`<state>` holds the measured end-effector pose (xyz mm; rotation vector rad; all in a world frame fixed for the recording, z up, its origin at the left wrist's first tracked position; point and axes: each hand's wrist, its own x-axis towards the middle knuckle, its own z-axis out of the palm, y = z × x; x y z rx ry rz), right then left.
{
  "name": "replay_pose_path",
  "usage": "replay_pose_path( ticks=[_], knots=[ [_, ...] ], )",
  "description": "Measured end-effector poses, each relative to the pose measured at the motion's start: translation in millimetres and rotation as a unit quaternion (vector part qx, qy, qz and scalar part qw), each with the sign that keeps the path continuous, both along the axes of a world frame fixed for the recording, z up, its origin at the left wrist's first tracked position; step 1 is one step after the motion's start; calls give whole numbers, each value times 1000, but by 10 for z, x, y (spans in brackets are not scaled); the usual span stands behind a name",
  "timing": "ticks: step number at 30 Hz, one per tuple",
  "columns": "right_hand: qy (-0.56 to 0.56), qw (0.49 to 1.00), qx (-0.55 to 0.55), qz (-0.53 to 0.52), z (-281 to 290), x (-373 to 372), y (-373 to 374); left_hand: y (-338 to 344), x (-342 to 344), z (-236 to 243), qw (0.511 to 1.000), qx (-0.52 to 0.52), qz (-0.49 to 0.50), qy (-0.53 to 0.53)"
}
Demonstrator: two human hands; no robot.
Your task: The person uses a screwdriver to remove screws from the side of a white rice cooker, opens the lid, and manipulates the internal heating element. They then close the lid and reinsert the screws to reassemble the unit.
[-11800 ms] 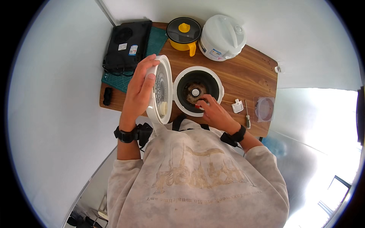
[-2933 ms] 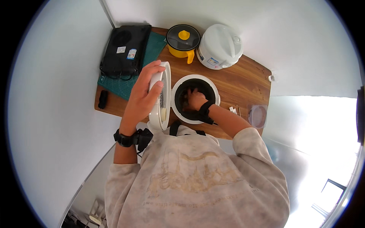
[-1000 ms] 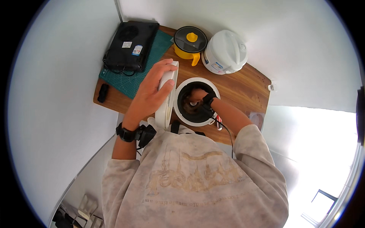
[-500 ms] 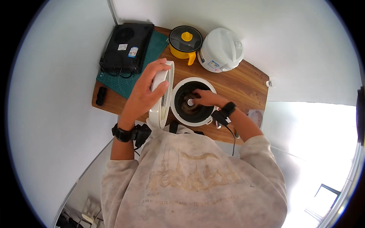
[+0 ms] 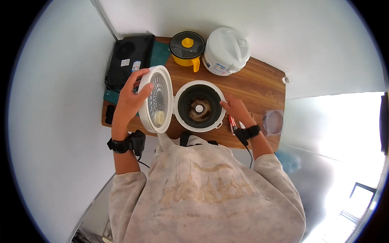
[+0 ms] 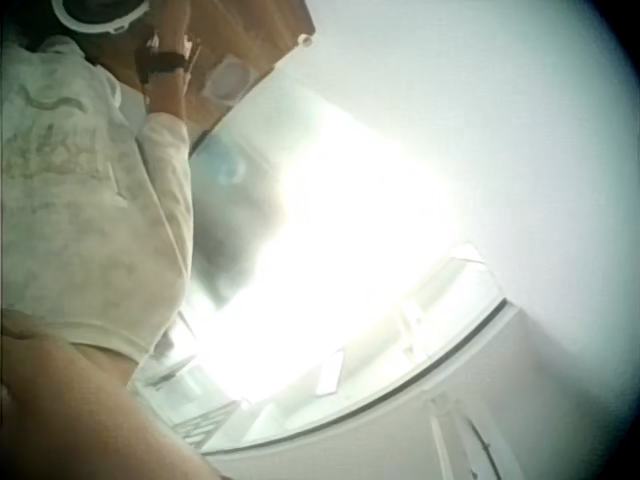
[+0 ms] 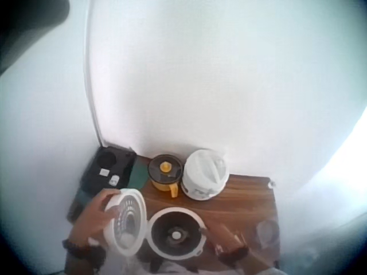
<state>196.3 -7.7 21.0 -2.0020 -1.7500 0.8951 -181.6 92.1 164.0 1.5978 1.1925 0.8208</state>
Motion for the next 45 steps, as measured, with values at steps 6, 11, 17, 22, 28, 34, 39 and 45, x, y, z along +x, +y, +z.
replay_pose_path(
  ticks=[6, 11, 17, 22, 28, 34, 39, 45],
  knots=[
    [117, 992, -34, -29, 95, -159, -17, 68, -83, 163, 982, 30, 101, 159],
    [148, 984, -96, -10, 257, -266, -79, 147, -155, -148, 963, 164, 104, 187],
    [72, 994, -64, 45, 382, -361, -104, 229, -306, -89, 975, 121, 60, 175],
    [82, 986, -122, 81, 438, -343, -170, 243, -309, -116, 982, 106, 76, 139],
    [146, 975, -159, 59, 327, -339, -226, 320, -338, -261, 977, 108, 114, 143],
    [116, 985, -122, 43, 187, -229, -196, 175, -555, -156, 992, -119, 27, -3],
    [66, 992, -111, 11, 254, -175, -114, 20, -604, -167, 978, -193, -17, -74],
    [-21, 998, -46, -34, 71, -90, 53, -85, -334, -37, 984, -172, -2, -39]
  ],
)
